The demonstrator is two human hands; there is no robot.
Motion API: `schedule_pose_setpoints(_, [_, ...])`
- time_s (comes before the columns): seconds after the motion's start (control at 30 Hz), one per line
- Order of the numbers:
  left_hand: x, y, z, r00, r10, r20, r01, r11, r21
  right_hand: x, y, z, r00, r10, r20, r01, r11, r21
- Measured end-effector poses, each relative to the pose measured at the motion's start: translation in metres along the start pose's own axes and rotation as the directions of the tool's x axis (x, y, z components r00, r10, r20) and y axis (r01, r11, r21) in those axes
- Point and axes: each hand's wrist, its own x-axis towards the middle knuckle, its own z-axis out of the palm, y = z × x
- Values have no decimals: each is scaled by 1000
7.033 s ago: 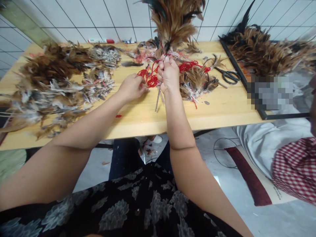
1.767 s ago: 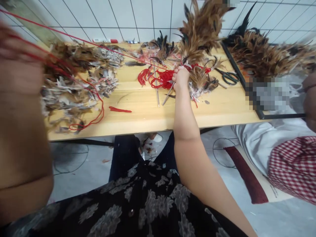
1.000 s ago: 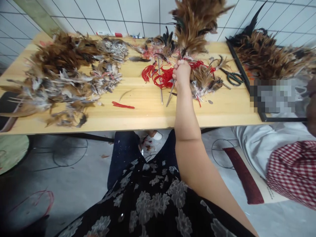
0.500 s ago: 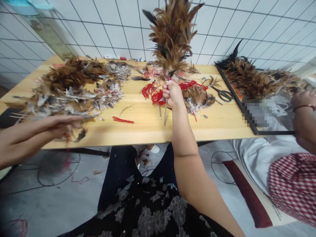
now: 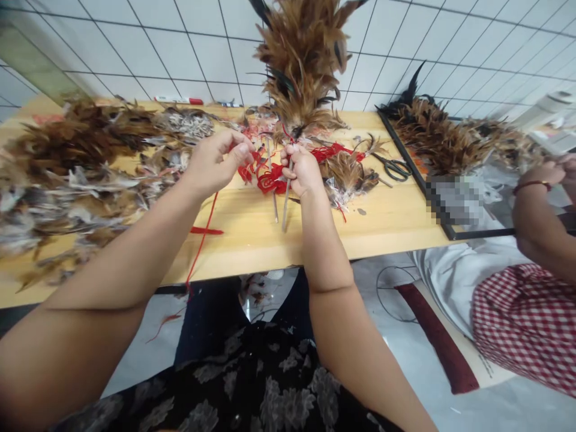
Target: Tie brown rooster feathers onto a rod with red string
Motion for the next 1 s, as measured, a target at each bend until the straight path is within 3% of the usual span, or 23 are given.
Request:
schedule_pose_setpoints(0.13, [-3, -13, 18, 993, -113, -31, 102, 961, -256, 5, 9, -3, 997, -76, 23, 78, 992, -104])
schedule_pose_setpoints(0.3, [-11, -19, 31, 977, -214, -10, 198, 922, -333, 12, 17, -13, 984, -124, 129, 151, 963, -223])
schedule_pose_setpoints(0.47, [-17, -22, 45, 924, -319, 213, 348, 931, -113, 8, 12, -18, 976, -116, 182, 159, 957, -243])
schedule_pose_setpoints(0.6, [-10, -25, 67, 893, -306, 330, 251, 947, 200, -1, 2, -17, 966, -94, 243, 131, 981, -141])
schedule_pose_setpoints(0.7, [12, -30, 87, 921, -273, 277, 188, 936, 298, -8, -4, -14, 968, -114, 225, 147, 980, -135])
schedule_pose_setpoints(0.83, [58, -36, 98, 933, -345, 104, 306, 912, 273, -10, -9, -14, 974, -130, 187, 161, 973, -166])
schedule_pose_setpoints(0.9, [74, -36, 90, 929, -346, 129, 301, 911, 282, -9, -11, -16, 978, -129, 164, 154, 976, -154])
schedule_pose_setpoints(1.0, [75, -31, 61, 967, -234, 100, 203, 947, 249, -6, -11, -17, 985, -131, 110, 142, 984, -105])
